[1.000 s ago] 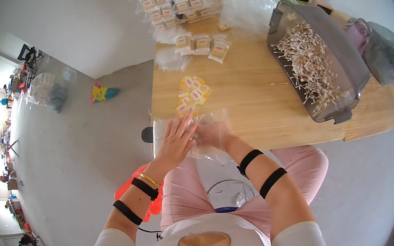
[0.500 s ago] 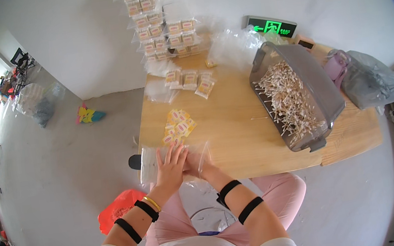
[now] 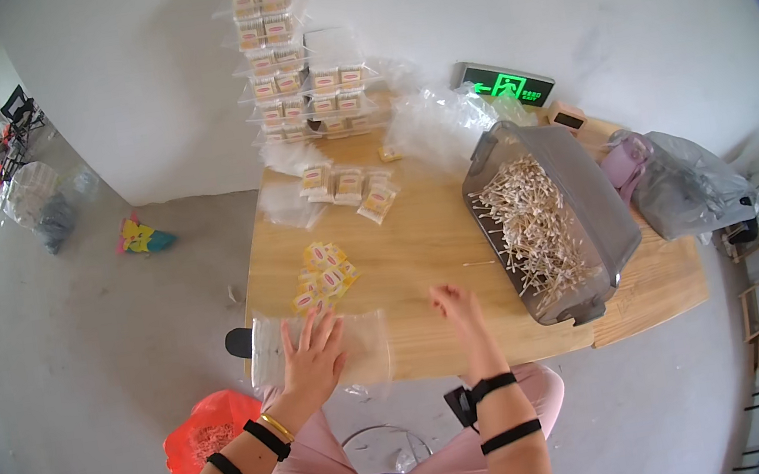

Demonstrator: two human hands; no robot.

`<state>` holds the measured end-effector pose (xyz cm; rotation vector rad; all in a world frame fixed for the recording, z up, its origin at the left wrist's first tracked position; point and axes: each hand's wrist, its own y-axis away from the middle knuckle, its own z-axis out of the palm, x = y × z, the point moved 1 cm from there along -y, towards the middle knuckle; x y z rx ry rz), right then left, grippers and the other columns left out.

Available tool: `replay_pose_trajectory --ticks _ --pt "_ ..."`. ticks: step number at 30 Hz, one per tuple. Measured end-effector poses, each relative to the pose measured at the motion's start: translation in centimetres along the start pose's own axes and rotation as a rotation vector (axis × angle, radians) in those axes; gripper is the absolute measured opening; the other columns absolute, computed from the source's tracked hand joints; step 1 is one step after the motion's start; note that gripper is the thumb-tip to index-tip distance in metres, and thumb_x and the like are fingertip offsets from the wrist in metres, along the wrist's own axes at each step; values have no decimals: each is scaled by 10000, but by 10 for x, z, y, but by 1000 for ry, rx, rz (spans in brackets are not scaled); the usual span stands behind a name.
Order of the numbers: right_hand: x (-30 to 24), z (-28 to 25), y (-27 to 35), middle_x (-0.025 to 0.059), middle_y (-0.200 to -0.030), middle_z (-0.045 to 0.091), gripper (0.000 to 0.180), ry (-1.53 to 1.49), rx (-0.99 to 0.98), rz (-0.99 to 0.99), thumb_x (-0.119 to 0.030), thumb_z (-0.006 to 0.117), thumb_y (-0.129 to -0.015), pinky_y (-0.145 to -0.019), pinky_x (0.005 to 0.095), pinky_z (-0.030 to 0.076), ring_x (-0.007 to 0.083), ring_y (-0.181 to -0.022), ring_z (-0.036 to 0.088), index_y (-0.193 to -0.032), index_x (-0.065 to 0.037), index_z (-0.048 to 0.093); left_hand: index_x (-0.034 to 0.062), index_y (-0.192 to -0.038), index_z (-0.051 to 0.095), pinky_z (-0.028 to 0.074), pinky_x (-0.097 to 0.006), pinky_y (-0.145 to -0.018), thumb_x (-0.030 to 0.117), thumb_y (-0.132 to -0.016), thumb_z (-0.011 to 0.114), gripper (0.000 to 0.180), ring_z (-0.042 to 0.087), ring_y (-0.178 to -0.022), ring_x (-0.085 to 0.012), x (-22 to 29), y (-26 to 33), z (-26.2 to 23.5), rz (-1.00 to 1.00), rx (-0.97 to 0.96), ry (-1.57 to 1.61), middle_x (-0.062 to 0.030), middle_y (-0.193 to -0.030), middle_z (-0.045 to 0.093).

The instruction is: Counting and packaging plastic sleeves of a manufactured commodity and arranging loose swabs on a workbench.

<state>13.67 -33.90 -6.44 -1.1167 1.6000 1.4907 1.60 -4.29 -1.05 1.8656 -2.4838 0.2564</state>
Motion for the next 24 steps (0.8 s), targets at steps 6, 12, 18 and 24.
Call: replay_pose_trajectory --ticks 6,12,18,24 --pt "-58 39 -129 59 -887 677 400 -60 30 -91 -293 747 -891 -650 256 477 114 -733 596 -1124 18 651 85 -1459 491 125 -709 -1160 360 -947 580 588 184 -1528 -298 -1 -1 -5 -24 -53 2 -92 -1593 339" --pt "-73 120 -201 116 -1029 694 558 172 404 -104 -319 839 -782 -765 318 529 186 -925 660 -1156 37 628 73 -1442 511 129 -719 -1153 340 -943 581 571 191 -1528 -298 -7 1 -9 -70 -79 58 -96 -1582 359" --pt "-87 81 -240 106 -969 685 496 -222 236 -115 -287 855 -763 -699 332 524 185 -829 651 -1082 20 631 71 -1465 480 129 -720 -1153 349 -917 617 630 200 -1519 -313 -2 -2 -8 -37 -96 94 -94 -1591 342" --pt "-106 109 -234 188 -967 723 543 461 463 -192 -320 843 -712 -749 376 543 291 -871 701 -1055 59 661 69 -1467 475 127 -725 -1150 346 -916 620 633 189 -1523 -313 -5 -1 -10 -48 -107 103 -94 -1588 344"
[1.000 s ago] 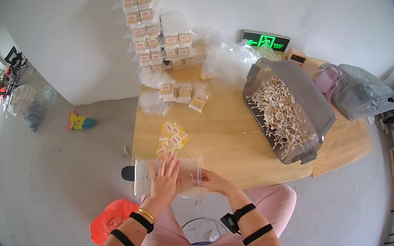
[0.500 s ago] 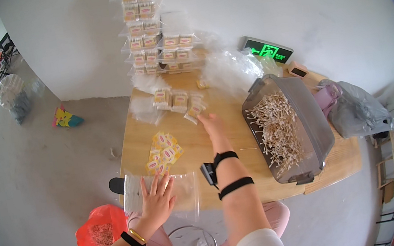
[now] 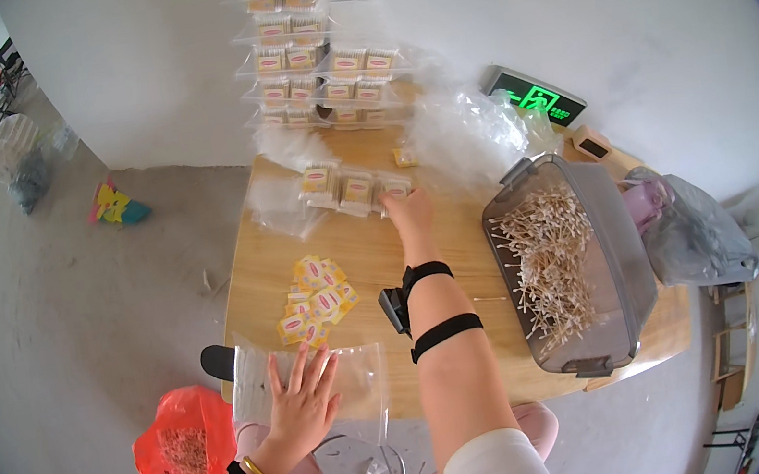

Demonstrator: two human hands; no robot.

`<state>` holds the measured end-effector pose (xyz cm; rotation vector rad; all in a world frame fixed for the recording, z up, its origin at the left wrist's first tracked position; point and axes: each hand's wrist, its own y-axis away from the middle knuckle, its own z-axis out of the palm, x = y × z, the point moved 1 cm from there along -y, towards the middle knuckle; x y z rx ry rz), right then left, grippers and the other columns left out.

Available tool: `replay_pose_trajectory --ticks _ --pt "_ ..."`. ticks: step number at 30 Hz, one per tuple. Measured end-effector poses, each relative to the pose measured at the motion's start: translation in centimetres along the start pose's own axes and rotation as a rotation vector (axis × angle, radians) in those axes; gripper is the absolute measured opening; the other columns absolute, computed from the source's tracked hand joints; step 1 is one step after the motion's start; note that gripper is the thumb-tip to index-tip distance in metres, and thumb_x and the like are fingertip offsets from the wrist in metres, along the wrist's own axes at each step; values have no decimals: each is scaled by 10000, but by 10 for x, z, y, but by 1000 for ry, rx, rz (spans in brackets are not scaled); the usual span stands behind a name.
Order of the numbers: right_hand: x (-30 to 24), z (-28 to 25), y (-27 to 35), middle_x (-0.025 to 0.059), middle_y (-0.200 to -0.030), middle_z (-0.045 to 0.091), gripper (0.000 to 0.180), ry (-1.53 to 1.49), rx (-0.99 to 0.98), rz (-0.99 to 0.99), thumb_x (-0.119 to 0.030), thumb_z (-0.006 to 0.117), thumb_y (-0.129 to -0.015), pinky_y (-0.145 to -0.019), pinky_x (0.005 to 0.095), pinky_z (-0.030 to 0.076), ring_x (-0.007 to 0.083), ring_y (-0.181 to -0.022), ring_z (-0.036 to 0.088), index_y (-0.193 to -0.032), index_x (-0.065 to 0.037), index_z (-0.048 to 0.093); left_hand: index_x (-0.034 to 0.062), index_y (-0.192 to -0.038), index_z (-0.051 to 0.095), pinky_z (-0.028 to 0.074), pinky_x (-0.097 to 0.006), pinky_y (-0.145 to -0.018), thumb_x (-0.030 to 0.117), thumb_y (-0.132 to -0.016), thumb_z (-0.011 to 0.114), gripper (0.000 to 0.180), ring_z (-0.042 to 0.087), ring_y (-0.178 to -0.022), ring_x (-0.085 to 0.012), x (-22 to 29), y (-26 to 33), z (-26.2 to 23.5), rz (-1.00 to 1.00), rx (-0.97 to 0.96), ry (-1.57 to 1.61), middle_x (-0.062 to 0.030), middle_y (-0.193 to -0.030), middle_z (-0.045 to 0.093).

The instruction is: Counting and packaging plastic sleeves of a manufactured commodity and arranging loose swabs on a workbench.

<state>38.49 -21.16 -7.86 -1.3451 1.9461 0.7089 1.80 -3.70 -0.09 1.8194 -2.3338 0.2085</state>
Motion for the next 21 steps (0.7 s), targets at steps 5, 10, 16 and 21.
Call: replay_pose_trajectory --ticks 5,10,16,21 --pt "-10 -8 7 178 -998 722 508 -225 -187 52 -269 834 -726 -762 397 548 301 -896 710 -1078 55 661 68 -1467 475 120 -723 -1153 350 -927 600 622 172 -1529 -313 1 1 -2 9 7 -11 -95 -1591 344" --pt "16 -60 32 131 -948 715 457 -481 -320 123 -208 811 -770 -706 407 558 232 -855 712 -1083 81 646 64 -1459 483 113 -717 -1160 347 -938 583 601 152 -1538 -309 -1 3 2 1 24 4 -92 -1589 349" --pt "57 -182 175 228 -1105 659 597 518 -280 -139 -230 801 -782 -823 477 541 405 -1020 668 -1241 -39 470 85 -1476 464 138 -697 -1165 354 -927 592 625 153 -1538 -290 1 5 -1 0 57 -70 -84 -1604 323" --pt "116 -194 246 186 -1142 614 526 732 -25 -353 -297 764 -836 -824 485 526 374 -1009 658 -1209 -64 476 82 -1459 487 122 -697 -1173 371 -918 587 622 174 -1532 -278 4 3 8 32 83 -157 -76 -1582 359"
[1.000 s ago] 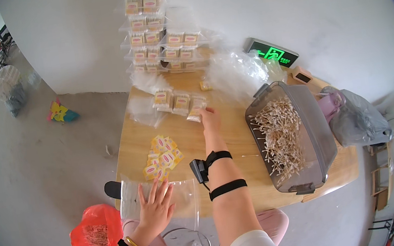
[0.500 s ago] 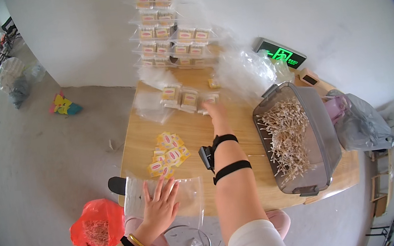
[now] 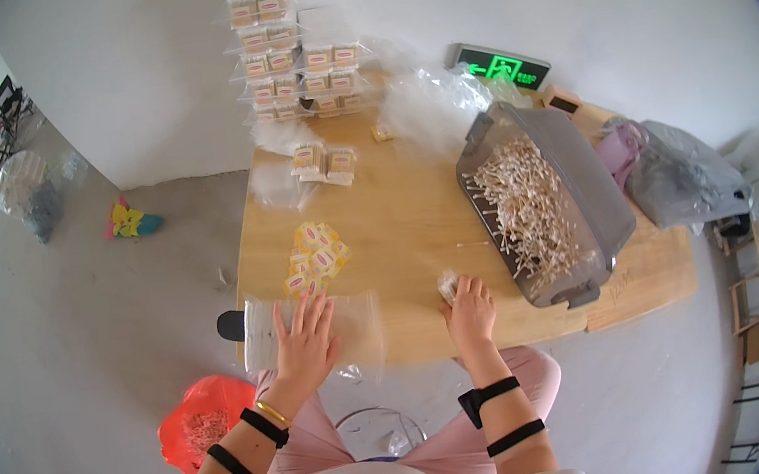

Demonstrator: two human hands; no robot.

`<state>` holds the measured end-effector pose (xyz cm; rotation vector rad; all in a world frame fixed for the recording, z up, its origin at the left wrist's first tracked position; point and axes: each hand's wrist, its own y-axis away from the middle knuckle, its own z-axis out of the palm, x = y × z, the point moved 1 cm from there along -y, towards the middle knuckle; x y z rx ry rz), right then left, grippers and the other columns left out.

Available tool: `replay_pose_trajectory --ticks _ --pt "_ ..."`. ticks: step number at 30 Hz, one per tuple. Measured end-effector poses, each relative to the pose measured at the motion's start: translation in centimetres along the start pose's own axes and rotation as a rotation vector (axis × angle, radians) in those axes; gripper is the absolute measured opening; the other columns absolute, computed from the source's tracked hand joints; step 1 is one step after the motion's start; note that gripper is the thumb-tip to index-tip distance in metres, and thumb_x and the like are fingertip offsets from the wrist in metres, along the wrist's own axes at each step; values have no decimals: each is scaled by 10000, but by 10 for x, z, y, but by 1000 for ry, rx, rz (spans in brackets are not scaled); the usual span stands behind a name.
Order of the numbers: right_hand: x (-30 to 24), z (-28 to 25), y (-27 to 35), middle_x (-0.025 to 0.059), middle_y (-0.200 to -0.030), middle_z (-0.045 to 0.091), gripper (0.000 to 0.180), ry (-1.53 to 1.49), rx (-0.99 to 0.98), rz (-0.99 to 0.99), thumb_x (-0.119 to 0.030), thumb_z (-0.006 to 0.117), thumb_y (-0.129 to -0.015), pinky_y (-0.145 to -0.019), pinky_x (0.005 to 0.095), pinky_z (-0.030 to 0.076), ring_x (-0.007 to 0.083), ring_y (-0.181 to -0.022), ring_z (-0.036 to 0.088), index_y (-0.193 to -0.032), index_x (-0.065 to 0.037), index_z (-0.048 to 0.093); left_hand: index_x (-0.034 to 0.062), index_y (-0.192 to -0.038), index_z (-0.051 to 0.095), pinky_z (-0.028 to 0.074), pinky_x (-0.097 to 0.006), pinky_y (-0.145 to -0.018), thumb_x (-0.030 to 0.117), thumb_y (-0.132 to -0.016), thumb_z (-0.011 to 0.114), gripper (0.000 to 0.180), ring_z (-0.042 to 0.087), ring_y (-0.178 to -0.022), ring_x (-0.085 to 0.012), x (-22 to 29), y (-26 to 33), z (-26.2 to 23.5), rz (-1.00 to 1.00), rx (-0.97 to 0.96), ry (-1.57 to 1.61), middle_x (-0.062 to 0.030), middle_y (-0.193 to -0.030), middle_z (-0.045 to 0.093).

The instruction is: Counting and packaging plastic sleeves of a manufactured commodity and arranging loose swabs on a workbench.

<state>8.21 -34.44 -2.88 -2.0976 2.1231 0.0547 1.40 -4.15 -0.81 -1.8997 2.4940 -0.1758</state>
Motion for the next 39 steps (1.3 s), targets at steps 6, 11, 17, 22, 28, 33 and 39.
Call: replay_pose_trajectory --ticks 6,11,17,22,28,33,39 --pt "-5 11 8 192 -1068 643 494 -346 32 27 -341 737 -853 -804 469 525 348 -971 659 -1168 -20 533 86 -1491 439 106 -684 -1182 380 -920 588 659 162 -1534 -260 -2 2 5 6 -12 -18 -63 -1589 349" --pt "-27 3 23 208 -1000 708 596 -973 -483 143 -378 797 -782 -813 411 540 313 -922 698 -1182 25 617 62 -1533 344 85 -672 -1190 382 -919 595 736 162 -1534 -257 -2 1 9 -10 3 17 -65 -1589 355" --pt "-77 34 24 201 -985 727 556 -874 -543 -40 -347 835 -750 -808 373 539 279 -930 707 -1118 40 682 44 -1564 248 62 -673 -1189 400 -947 572 783 183 -1533 -278 -3 1 10 -22 -12 74 -81 -1594 360" --pt "-115 36 18 188 -1023 735 517 -788 -552 -1 -345 802 -798 -817 382 539 287 -963 710 -1144 24 694 40 -1577 211 72 -661 -1190 424 -992 518 764 240 -1519 -309 -2 -1 8 -12 32 97 -107 -1602 354" --pt "-124 61 8 90 -1251 680 517 -1598 -1132 50 -316 733 -925 -909 364 511 211 -1129 635 -1343 -42 601 55 -1570 267 94 -666 -1183 432 -1012 481 707 283 -1504 -312 -4 -2 4 -49 118 257 -101 -1600 362" --pt "-135 49 -10 86 -1426 581 669 -1634 -1084 -208 -340 760 -904 -1077 369 406 224 -1291 539 -1453 -51 510 111 -1554 347 96 -682 -1175 431 -1013 477 642 293 -1497 -316 -6 0 0 4 68 181 -65 -1613 342" --pt "-133 50 4 173 -1221 651 527 -1053 -408 -404 -274 778 -868 -948 416 494 348 -1118 625 -1320 -65 607 121 -1557 345 88 -689 -1174 408 -1014 482 629 283 -1499 -322 -4 -2 -2 -7 18 107 -48 -1633 296"
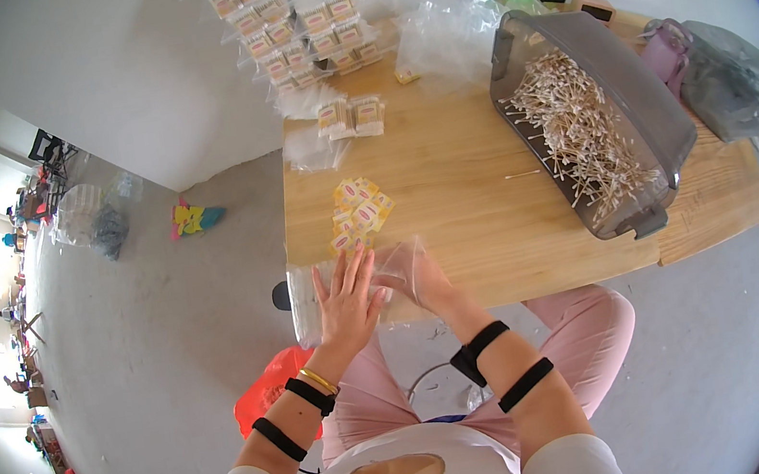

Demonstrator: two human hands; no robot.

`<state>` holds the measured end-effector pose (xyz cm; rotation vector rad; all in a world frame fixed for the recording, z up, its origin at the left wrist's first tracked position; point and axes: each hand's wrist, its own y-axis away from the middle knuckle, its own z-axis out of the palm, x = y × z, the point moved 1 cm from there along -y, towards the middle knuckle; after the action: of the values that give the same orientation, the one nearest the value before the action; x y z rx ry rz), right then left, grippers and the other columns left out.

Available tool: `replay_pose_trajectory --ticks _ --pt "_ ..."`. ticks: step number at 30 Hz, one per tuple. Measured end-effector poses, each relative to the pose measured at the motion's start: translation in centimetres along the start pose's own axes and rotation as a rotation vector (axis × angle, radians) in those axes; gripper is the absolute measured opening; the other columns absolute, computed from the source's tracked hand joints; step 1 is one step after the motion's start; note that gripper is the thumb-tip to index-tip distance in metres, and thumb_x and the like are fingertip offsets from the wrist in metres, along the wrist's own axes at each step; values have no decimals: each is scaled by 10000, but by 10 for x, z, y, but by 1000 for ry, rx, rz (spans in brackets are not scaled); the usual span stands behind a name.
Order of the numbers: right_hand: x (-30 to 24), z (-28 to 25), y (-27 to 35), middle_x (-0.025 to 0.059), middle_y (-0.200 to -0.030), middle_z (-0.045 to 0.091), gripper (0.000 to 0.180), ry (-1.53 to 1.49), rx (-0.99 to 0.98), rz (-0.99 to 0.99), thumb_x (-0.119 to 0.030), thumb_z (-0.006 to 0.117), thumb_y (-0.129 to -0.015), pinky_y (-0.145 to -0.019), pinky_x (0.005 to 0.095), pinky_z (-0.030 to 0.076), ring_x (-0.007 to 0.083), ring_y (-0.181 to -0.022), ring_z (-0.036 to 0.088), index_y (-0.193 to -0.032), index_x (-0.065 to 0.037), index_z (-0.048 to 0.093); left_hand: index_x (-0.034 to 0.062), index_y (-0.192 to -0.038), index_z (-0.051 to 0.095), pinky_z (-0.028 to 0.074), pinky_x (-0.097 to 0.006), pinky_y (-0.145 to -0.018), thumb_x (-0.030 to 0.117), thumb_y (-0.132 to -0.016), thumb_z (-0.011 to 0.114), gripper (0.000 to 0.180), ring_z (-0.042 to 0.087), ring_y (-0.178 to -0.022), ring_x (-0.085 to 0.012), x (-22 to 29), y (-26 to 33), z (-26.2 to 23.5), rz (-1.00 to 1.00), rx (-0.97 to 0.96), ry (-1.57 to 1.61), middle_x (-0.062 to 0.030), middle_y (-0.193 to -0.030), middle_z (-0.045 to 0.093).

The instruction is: Counting and packaging plastic sleeves of a manufactured commodity and arranging loose swabs on a workbench.

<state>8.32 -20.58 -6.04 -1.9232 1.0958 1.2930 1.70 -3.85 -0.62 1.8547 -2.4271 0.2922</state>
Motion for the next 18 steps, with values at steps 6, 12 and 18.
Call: replay_pose_trajectory --ticks 6,12,18 --pt "11 22 29 189 -1142 605 553 21 169 -54 -200 802 -799 -823 466 533 418 -987 627 -1296 -64 599 123 -1565 329 83 -688 -1177 409 -1015 479 638 261 -1508 -322 2 1 2 4 -24 -34 -48 -1640 281" --pt "-1 32 7 211 -1373 512 654 188 31 77 -226 748 -845 -898 464 553 405 -1100 614 -1421 -82 473 137 -1580 307 96 -659 -1190 445 -1014 471 665 202 -1532 -320 -1 1 3 35 -58 -41 -38 -1648 264" --pt "31 37 -1 194 -1341 556 542 456 12 -247 -306 618 -941 -934 455 551 345 -1197 591 -1421 -101 473 110 -1513 417 178 -575 -1212 452 -1001 500 621 270 -1501 -285 5 -6 0 137 -60 31 -56 -1579 382"
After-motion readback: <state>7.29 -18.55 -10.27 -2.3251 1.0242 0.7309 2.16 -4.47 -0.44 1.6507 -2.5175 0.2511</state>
